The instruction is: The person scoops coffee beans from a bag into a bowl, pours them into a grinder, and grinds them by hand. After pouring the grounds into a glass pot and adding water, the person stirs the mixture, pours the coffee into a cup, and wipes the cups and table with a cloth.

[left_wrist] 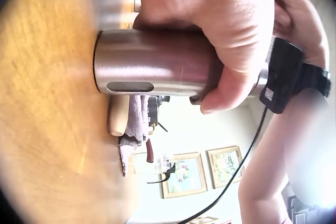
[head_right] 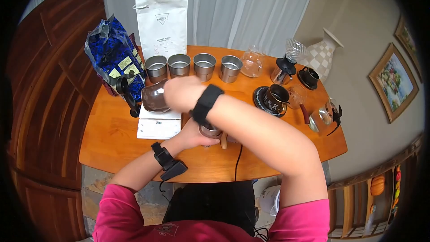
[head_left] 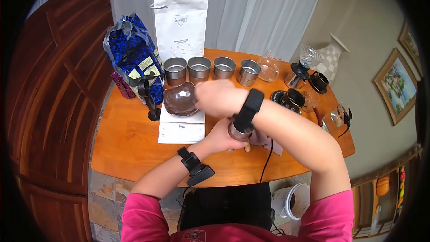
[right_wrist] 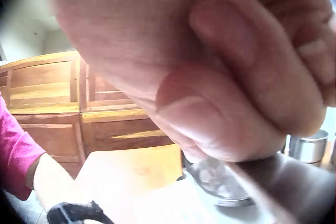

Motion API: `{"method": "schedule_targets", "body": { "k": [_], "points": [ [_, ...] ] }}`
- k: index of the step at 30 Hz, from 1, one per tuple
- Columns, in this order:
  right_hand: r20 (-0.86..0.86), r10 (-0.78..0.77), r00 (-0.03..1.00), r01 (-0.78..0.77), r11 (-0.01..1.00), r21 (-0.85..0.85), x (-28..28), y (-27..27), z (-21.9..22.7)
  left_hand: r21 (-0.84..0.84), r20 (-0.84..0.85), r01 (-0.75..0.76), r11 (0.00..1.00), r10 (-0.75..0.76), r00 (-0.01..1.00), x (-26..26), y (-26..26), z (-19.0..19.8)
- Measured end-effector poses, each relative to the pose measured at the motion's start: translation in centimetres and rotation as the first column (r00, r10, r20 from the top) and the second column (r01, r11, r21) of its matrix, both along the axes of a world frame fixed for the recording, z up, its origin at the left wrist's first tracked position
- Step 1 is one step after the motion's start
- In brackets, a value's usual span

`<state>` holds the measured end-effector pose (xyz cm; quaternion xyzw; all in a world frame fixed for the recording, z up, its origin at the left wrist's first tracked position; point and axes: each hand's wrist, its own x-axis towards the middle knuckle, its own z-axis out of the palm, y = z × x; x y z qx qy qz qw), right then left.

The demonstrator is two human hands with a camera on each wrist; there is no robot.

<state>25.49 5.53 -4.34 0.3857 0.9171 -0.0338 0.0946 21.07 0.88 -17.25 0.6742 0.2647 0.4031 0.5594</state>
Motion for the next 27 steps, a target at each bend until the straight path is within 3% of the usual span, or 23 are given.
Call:
{"method": "schedule_targets", "body": {
  "k": [1,2,3,7,10,13,16,19,20,23,27],
  "points": [
    [-0.008,-0.112,0.994,0.112,0.992,-0.052,0.6,0.4,1.2,-0.025,0.09,0.0,1.0,0.003,0.996,0.3,0.1,-0.5],
    [-0.046,-0.127,0.991,0.124,0.99,-0.066,1.5,0.8,1.6,-0.05,0.179,0.001,0.999,0.008,0.984,0.4,0.0,-0.4],
    [-0.064,-0.178,0.982,0.176,0.984,-0.04,2.2,1.4,1.2,-0.172,0.036,0.059,0.983,-0.053,0.998,-0.3,0.2,0.0],
    [-0.135,-0.342,0.93,0.348,0.937,0.023,6.7,4.0,-0.3,-0.025,0.073,0.012,1.0,-0.01,0.997,-0.3,0.2,-0.3],
    [-0.284,-0.332,0.9,0.357,0.933,0.041,10.0,4.1,-1.0,0.001,0.024,0.058,0.998,-0.058,0.998,0.0,0.6,-0.4],
    [-0.35,-0.42,0.837,0.386,0.907,-0.166,12.3,3.8,-1.0,-0.086,0.062,0.11,0.99,-0.104,0.993,-0.2,0.8,-0.3],
    [-0.607,-0.225,0.762,0.002,0.939,-0.345,13.6,4.0,-1.4,-0.183,0.059,0.14,0.973,-0.131,0.99,-0.2,0.6,-0.3],
    [-0.671,-0.233,0.704,-0.221,0.826,-0.518,14.7,3.9,-1.1,-0.085,0.029,0.147,0.986,-0.145,0.989,-0.4,0.5,-0.2],
    [-0.681,-0.234,0.694,-0.273,0.79,-0.549,15.1,3.8,-1.0,-0.127,0.01,0.145,0.981,-0.145,0.989,-0.3,0.5,-0.2],
    [-0.647,-0.295,0.703,-0.25,0.75,-0.613,15.7,4.1,-1.5,-0.275,-0.052,0.154,0.949,-0.175,0.983,-0.4,0.1,1.4],
    [-0.646,-0.306,0.699,-0.209,0.776,-0.595,16.1,4.5,-2.6,0.022,0.005,0.079,0.997,-0.079,0.997,0.2,0.1,-0.6]
  ]
}}
